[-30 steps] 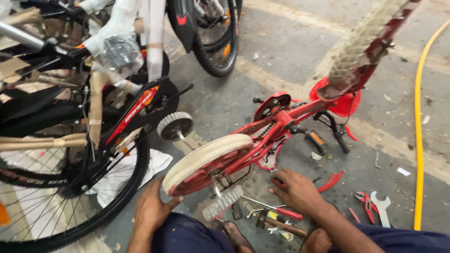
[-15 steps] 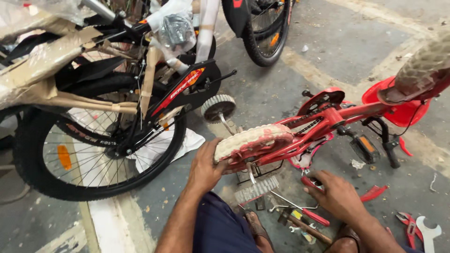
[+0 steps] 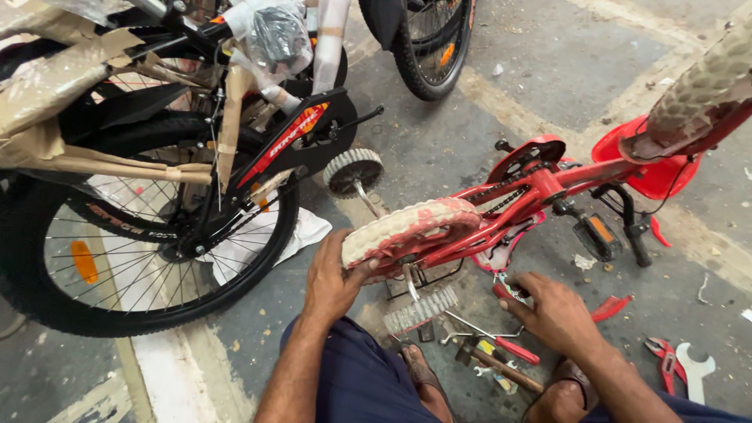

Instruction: The person removes a training wheel from a red child's bicycle using a screwdriver and wrench. They loosen the bolts, detach the wheel, and set it aside while working on the floor.

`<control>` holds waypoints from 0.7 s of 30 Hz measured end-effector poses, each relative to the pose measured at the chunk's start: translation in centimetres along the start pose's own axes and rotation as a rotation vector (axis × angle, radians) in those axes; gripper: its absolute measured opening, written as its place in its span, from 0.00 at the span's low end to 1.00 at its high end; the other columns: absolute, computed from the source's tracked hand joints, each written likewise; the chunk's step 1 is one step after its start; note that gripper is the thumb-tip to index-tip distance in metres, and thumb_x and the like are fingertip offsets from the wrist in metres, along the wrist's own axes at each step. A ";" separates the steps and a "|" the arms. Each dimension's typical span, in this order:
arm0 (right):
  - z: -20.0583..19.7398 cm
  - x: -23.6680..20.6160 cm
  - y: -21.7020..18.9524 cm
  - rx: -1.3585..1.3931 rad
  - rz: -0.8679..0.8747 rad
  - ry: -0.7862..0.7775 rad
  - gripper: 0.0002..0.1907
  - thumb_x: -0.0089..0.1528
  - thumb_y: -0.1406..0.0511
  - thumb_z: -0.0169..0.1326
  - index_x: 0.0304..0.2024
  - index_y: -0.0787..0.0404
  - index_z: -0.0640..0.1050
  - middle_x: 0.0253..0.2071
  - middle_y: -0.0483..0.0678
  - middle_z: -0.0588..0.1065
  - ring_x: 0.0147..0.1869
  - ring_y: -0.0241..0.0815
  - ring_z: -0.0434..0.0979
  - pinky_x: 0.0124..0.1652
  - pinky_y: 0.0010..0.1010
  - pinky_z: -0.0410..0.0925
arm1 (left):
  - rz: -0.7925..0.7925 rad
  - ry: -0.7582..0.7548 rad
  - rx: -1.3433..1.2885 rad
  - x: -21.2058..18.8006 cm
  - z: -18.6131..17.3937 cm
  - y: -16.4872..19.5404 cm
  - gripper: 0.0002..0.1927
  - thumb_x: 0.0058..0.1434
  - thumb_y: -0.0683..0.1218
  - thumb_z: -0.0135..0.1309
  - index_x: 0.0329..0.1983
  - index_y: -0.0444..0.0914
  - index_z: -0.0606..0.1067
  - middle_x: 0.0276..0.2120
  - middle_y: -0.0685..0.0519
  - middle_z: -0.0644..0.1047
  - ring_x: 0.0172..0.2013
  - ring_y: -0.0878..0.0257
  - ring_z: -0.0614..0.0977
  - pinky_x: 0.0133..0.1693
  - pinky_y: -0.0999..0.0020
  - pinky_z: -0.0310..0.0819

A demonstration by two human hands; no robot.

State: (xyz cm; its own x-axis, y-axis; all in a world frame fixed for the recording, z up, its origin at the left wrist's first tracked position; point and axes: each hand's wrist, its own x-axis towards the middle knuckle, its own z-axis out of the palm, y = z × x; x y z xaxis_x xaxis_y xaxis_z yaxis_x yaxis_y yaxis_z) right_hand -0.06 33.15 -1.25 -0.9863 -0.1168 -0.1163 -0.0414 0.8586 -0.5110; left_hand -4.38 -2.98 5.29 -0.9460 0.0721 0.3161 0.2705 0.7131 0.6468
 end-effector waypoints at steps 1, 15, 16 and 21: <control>0.0 0.0 0.1 -0.001 -0.005 0.012 0.20 0.55 0.50 0.61 0.45 0.51 0.80 0.41 0.48 0.79 0.41 0.52 0.81 0.43 0.45 0.72 | -0.012 -0.001 0.000 -0.1 0.0 0.0 0.31 0.56 0.56 0.65 0.57 0.35 0.72 0.48 0.41 0.77 0.50 0.43 0.79 0.50 0.51 0.72; 1.8 0.5 1.9 0.005 -0.080 0.085 0.21 0.56 0.52 0.60 0.46 0.55 0.80 0.43 0.51 0.80 0.44 0.53 0.81 0.45 0.44 0.72 | 0.043 0.249 0.076 -2.5 3.7 -0.5 0.29 0.55 0.48 0.64 0.58 0.34 0.70 0.47 0.40 0.76 0.49 0.39 0.77 0.50 0.48 0.70; 2.2 0.6 2.1 0.019 -0.056 0.064 0.20 0.56 0.53 0.60 0.47 0.55 0.80 0.43 0.51 0.80 0.44 0.54 0.81 0.44 0.44 0.73 | 0.035 0.250 0.065 -3.1 3.9 -0.2 0.29 0.54 0.47 0.63 0.58 0.34 0.70 0.47 0.40 0.76 0.49 0.39 0.77 0.50 0.49 0.71; 5.1 1.2 4.7 0.012 -0.018 -0.038 0.22 0.52 0.56 0.62 0.47 0.56 0.80 0.41 0.54 0.80 0.44 0.57 0.81 0.43 0.47 0.72 | 0.060 0.268 -0.002 -7.6 5.5 1.8 0.29 0.53 0.45 0.63 0.57 0.33 0.69 0.47 0.39 0.76 0.48 0.39 0.77 0.50 0.49 0.71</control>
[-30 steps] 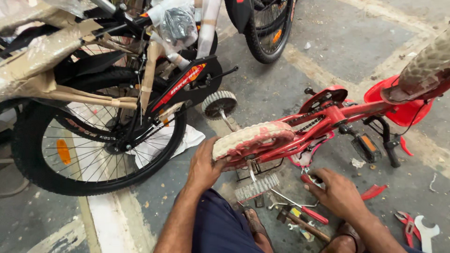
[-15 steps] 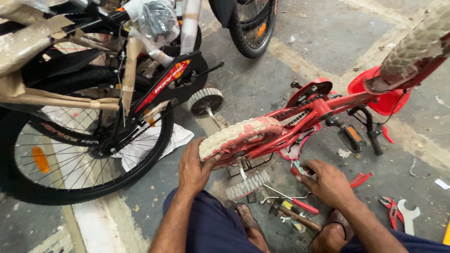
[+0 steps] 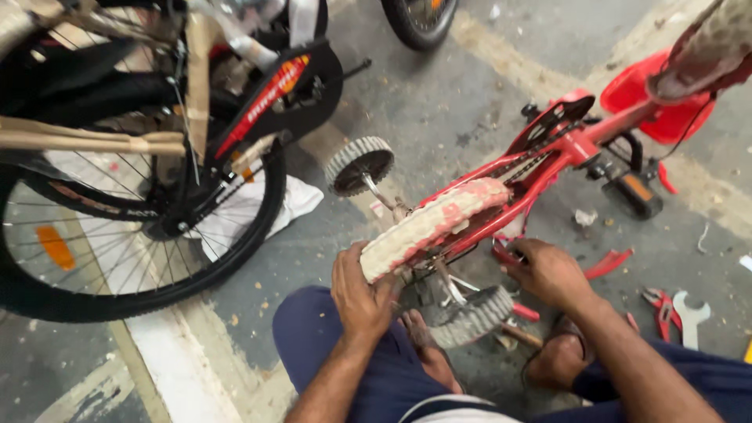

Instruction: The person removes a training wheel from a red child's bicycle using a screwdriver and wrench. They loosen the bolts, detach the wheel, and set it aside while working on the floor.

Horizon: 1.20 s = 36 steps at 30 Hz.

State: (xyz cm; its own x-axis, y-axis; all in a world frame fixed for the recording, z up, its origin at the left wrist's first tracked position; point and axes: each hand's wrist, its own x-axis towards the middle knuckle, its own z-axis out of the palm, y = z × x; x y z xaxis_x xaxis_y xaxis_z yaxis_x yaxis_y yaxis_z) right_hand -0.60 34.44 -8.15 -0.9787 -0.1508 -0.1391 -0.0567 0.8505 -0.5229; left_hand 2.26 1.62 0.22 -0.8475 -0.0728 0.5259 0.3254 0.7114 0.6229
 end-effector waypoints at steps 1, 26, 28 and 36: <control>0.8 -0.1 0.7 -0.051 -0.002 -0.025 0.20 0.54 0.55 0.62 0.45 0.57 0.79 0.41 0.55 0.80 0.45 0.58 0.80 0.44 0.47 0.72 | -0.029 -0.015 -0.010 -0.8 0.0 0.3 0.29 0.53 0.45 0.63 0.57 0.33 0.69 0.45 0.40 0.76 0.47 0.39 0.77 0.50 0.49 0.71; 14.6 -4.0 5.6 -0.106 0.205 -0.161 0.17 0.54 0.55 0.60 0.38 0.59 0.79 0.42 0.56 0.77 0.49 0.57 0.78 0.50 0.47 0.71 | -0.019 -0.157 0.195 -0.9 -1.9 1.9 0.29 0.60 0.51 0.68 0.56 0.31 0.71 0.43 0.41 0.77 0.44 0.42 0.81 0.46 0.54 0.76; 15.1 -3.2 5.5 -0.162 0.143 -0.158 0.10 0.57 0.59 0.56 0.38 0.56 0.80 0.45 0.53 0.77 0.51 0.55 0.78 0.48 0.46 0.71 | -0.018 -0.167 0.225 -1.2 -2.2 1.5 0.29 0.60 0.51 0.68 0.56 0.32 0.71 0.45 0.41 0.77 0.45 0.42 0.81 0.47 0.54 0.76; 16.2 -3.4 6.4 -0.374 0.127 -0.297 0.11 0.58 0.56 0.55 0.37 0.53 0.80 0.40 0.49 0.81 0.48 0.48 0.80 0.49 0.43 0.67 | -0.085 -0.142 0.249 -3.5 -2.4 -0.4 0.30 0.62 0.55 0.71 0.56 0.33 0.72 0.44 0.42 0.78 0.45 0.47 0.83 0.49 0.59 0.76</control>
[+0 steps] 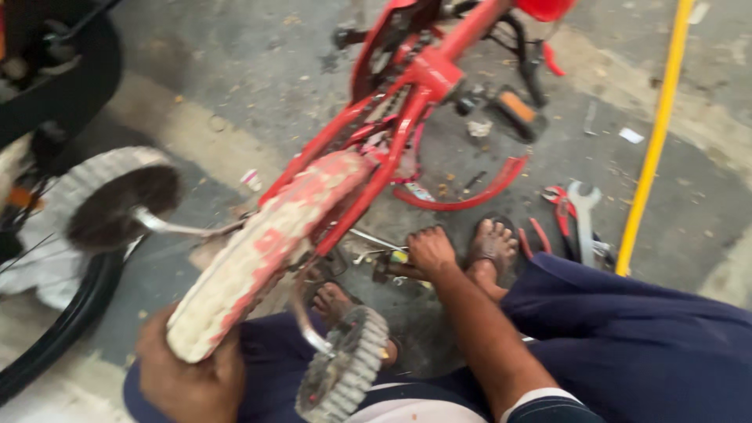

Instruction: The person removes a training wheel from a red child's bicycle using a screwdriver and wrench. They loosen the bolts, detach the wheel, and set it aside while working on the floor.

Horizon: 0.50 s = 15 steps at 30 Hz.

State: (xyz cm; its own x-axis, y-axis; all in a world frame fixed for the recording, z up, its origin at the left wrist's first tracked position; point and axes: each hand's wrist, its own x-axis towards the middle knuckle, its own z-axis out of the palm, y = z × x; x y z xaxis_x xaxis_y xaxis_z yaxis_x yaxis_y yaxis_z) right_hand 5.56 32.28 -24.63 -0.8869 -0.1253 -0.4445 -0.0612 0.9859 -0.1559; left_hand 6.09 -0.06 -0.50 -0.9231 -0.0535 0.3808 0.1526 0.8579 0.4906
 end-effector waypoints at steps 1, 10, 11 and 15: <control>0.0 -0.3 0.2 0.008 -0.020 -0.009 0.13 0.57 0.54 0.55 0.37 0.54 0.80 0.40 0.49 0.81 0.48 0.48 0.80 0.48 0.42 0.66 | 0.008 0.022 -0.014 -0.3 0.2 -0.2 0.31 0.63 0.56 0.72 0.57 0.32 0.72 0.45 0.42 0.78 0.45 0.47 0.83 0.50 0.59 0.77; -1.3 -3.1 -1.6 0.388 0.080 -0.343 0.15 0.58 0.60 0.56 0.43 0.60 0.84 0.40 0.59 0.79 0.46 0.57 0.82 0.43 0.45 0.73 | 0.048 0.004 -0.041 0.4 0.9 0.3 0.29 0.64 0.55 0.71 0.57 0.33 0.72 0.46 0.40 0.78 0.46 0.43 0.82 0.50 0.55 0.75; -1.2 -3.2 -1.9 0.653 0.124 -0.364 0.16 0.58 0.61 0.54 0.45 0.61 0.82 0.40 0.57 0.80 0.45 0.56 0.83 0.42 0.45 0.75 | 0.029 -0.003 -0.104 0.8 0.9 0.4 0.28 0.63 0.53 0.69 0.57 0.33 0.72 0.46 0.41 0.78 0.46 0.43 0.82 0.50 0.55 0.76; -0.7 -3.4 -3.3 1.355 0.096 -0.366 0.16 0.60 0.62 0.52 0.46 0.63 0.80 0.36 0.53 0.80 0.40 0.54 0.83 0.41 0.46 0.76 | 0.017 -0.038 -0.079 2.7 1.0 1.0 0.29 0.54 0.46 0.66 0.58 0.32 0.72 0.49 0.39 0.77 0.49 0.40 0.80 0.51 0.50 0.75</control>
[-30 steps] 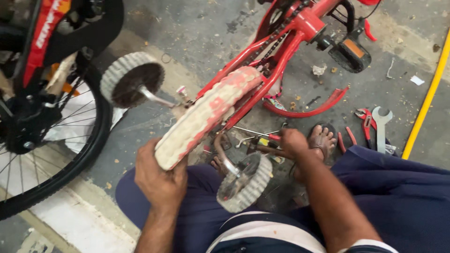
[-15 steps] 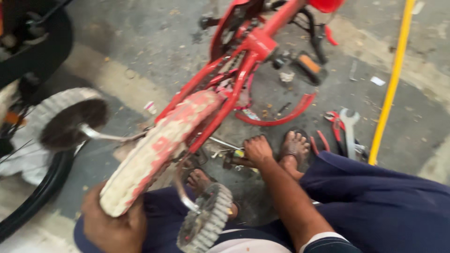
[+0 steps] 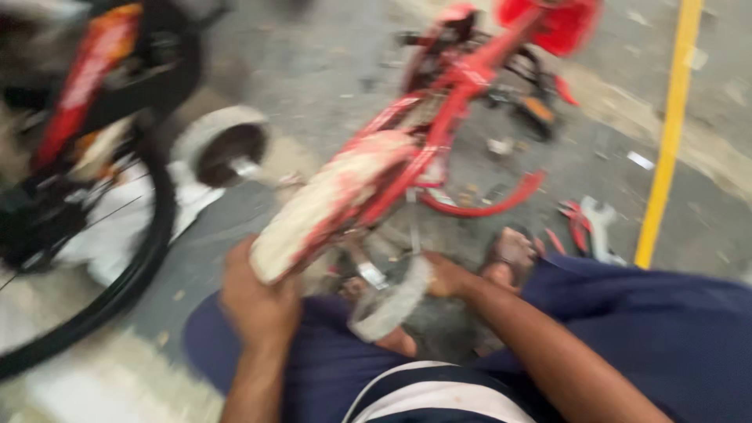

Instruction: The person removes a training wheel from a red child's bicycle using a screwdriver and wrench. They loosen the bolts, detach the wheel, and set it aside while working on the floor.

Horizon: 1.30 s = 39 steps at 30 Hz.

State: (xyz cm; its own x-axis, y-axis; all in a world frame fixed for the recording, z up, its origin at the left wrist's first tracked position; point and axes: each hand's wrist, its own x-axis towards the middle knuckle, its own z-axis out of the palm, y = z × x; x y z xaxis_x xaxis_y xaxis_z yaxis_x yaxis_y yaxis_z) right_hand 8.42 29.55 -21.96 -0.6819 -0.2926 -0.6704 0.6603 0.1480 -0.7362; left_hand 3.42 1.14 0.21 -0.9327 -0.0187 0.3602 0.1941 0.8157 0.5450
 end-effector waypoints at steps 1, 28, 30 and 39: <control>0.4 0.0 0.0 0.049 -0.057 -0.007 0.15 0.61 0.61 0.51 0.45 0.63 0.79 0.36 0.53 0.80 0.40 0.54 0.82 0.41 0.46 0.75 | 0.050 -0.019 0.006 0.6 -0.1 0.2 0.27 0.53 0.43 0.63 0.57 0.34 0.73 0.48 0.39 0.78 0.49 0.40 0.79 0.52 0.50 0.73; 8.4 -4.0 -10.5 0.208 -0.284 0.271 0.23 0.70 0.52 0.45 0.40 0.67 0.75 0.29 0.52 0.78 0.26 0.42 0.75 0.29 0.33 0.69 | 0.143 -0.197 -0.358 6.1 -3.1 3.0 0.36 0.65 0.72 0.44 0.61 0.42 0.75 0.37 0.41 0.80 0.39 0.42 0.83 0.41 0.46 0.75; 8.6 -3.5 -10.1 0.446 -0.305 0.174 0.20 0.70 0.54 0.46 0.39 0.64 0.74 0.28 0.53 0.77 0.26 0.42 0.74 0.30 0.34 0.69 | 0.144 -0.193 -0.352 6.0 -3.2 3.1 0.36 0.65 0.72 0.44 0.61 0.42 0.75 0.37 0.41 0.80 0.39 0.42 0.83 0.41 0.46 0.75; 5.7 -1.4 -9.2 -0.538 -0.774 0.601 0.20 0.68 0.60 0.50 0.59 0.63 0.72 0.45 0.53 0.77 0.45 0.48 0.76 0.45 0.40 0.69 | 0.149 -0.134 -0.376 5.7 -2.6 2.9 0.36 0.66 0.70 0.46 0.62 0.39 0.74 0.42 0.41 0.79 0.43 0.43 0.82 0.45 0.48 0.74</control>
State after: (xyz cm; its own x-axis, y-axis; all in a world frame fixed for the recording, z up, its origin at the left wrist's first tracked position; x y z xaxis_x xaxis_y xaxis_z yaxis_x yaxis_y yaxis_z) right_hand 5.12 23.18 -13.70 -0.9875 0.0000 0.1575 -0.1309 0.5558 -0.8210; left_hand -0.58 1.92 5.80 -0.9125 0.1789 0.3679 0.4040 0.5360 0.7413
